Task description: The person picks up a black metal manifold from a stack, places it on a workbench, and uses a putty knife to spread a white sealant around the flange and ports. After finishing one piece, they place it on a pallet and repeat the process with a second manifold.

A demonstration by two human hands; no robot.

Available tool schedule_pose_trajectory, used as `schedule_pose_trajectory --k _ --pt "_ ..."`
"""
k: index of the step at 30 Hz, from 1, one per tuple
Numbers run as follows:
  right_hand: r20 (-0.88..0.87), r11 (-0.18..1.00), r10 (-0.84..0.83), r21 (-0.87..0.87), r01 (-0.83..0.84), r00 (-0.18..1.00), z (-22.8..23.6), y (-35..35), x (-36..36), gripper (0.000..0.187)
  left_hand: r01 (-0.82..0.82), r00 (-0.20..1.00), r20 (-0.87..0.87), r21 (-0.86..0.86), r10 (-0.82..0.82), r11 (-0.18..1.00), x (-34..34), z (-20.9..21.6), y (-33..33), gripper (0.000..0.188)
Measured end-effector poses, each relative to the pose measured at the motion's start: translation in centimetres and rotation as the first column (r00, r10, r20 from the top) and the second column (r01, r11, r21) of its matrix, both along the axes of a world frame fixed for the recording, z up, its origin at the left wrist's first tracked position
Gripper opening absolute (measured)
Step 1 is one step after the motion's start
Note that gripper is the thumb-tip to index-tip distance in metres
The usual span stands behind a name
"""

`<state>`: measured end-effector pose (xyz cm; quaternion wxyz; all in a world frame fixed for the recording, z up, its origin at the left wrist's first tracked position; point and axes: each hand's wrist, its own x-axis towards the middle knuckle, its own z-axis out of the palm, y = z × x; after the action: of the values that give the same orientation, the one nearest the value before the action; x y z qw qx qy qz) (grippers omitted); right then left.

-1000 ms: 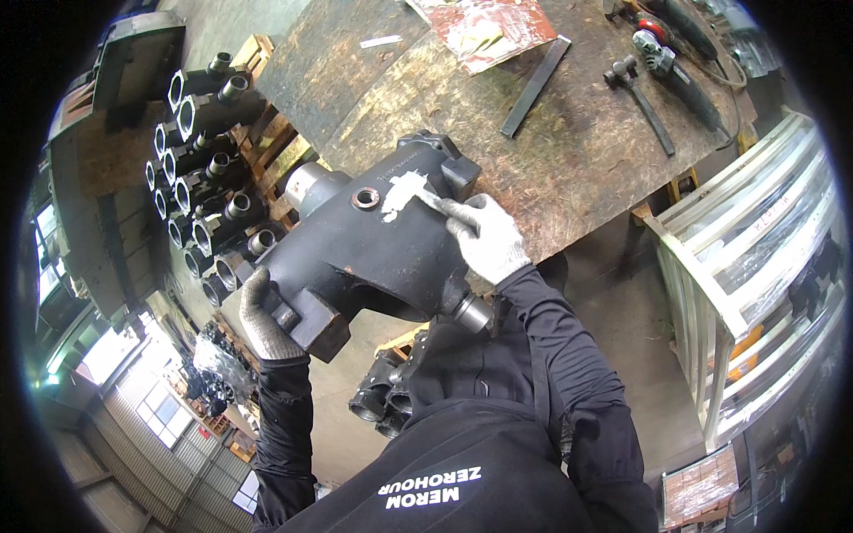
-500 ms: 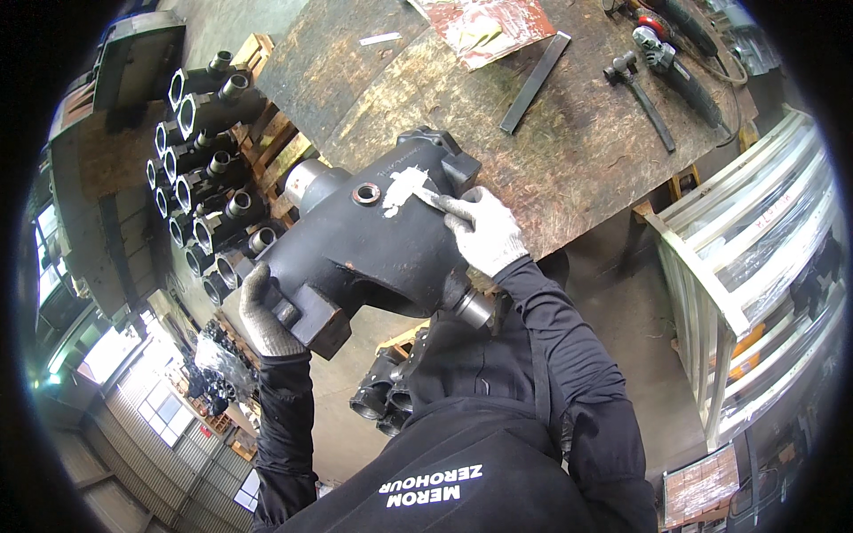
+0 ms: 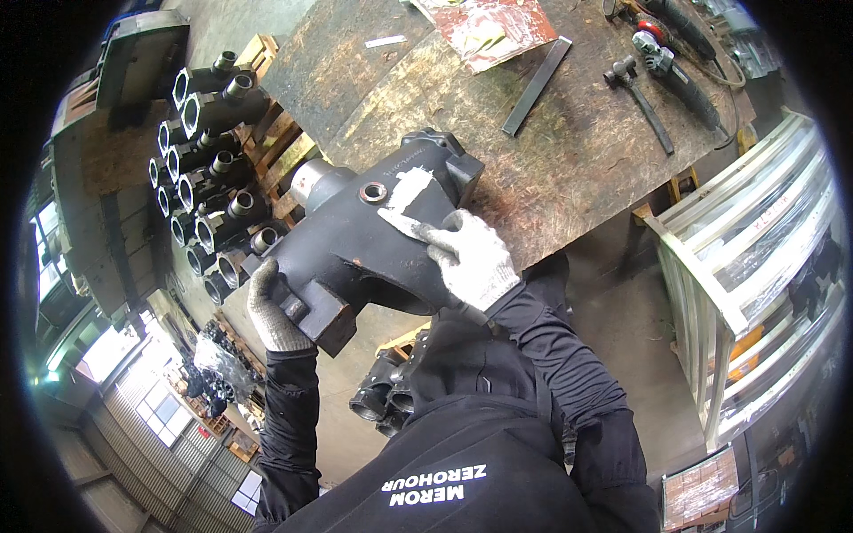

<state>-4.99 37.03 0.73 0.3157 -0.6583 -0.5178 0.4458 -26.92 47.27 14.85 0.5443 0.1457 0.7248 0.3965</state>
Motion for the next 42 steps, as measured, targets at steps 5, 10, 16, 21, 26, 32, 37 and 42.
schedule_pose_trajectory --k 5,10,16,21,26,32,37,42 --pt "-0.144 0.999 -0.030 -0.039 0.024 0.989 0.4 -0.1 0.0 0.032 -0.023 1.000 0.017 -0.031 0.023 0.999 -0.3 -0.1 -0.2 0.024" --pt "-0.135 0.953 -0.302 -0.069 0.295 0.944 -1.8 0.6 2.7 0.032 0.000 0.996 0.091 -0.009 0.000 1.000 -0.1 0.0 -0.2 0.022" --pt "0.288 0.837 -0.546 0.144 0.528 0.787 -6.8 5.4 10.8 0.040 0.006 0.985 0.174 0.010 -0.007 1.000 0.4 0.1 -0.2 0.021" --pt "0.556 0.872 -0.484 0.246 0.423 0.676 -7.8 10.2 14.3 0.035 0.025 0.997 0.075 -0.013 -0.024 1.000 0.1 0.2 -0.2 0.026" --pt "0.622 0.911 -0.412 0.298 0.286 0.666 -7.8 11.9 14.7 0.046 -0.010 0.998 0.054 -0.027 0.012 1.000 0.0 0.3 -0.2 0.024" --pt "0.507 0.865 -0.488 0.392 0.314 0.711 -11.0 11.6 14.6 0.050 -0.002 0.996 0.093 -0.029 0.005 1.000 0.0 0.3 0.0 0.023" --pt "0.488 0.840 -0.512 0.454 0.295 0.707 -14.6 11.0 14.0 0.056 -0.033 0.998 0.051 -0.008 0.033 0.999 -0.8 -0.1 -0.2 0.023" --pt "0.534 0.857 -0.496 0.427 0.288 0.685 -17.1 9.0 13.5 0.051 0.039 0.997 -0.060 -0.059 -0.043 0.997 -1.3 -0.2 -0.2 0.035"
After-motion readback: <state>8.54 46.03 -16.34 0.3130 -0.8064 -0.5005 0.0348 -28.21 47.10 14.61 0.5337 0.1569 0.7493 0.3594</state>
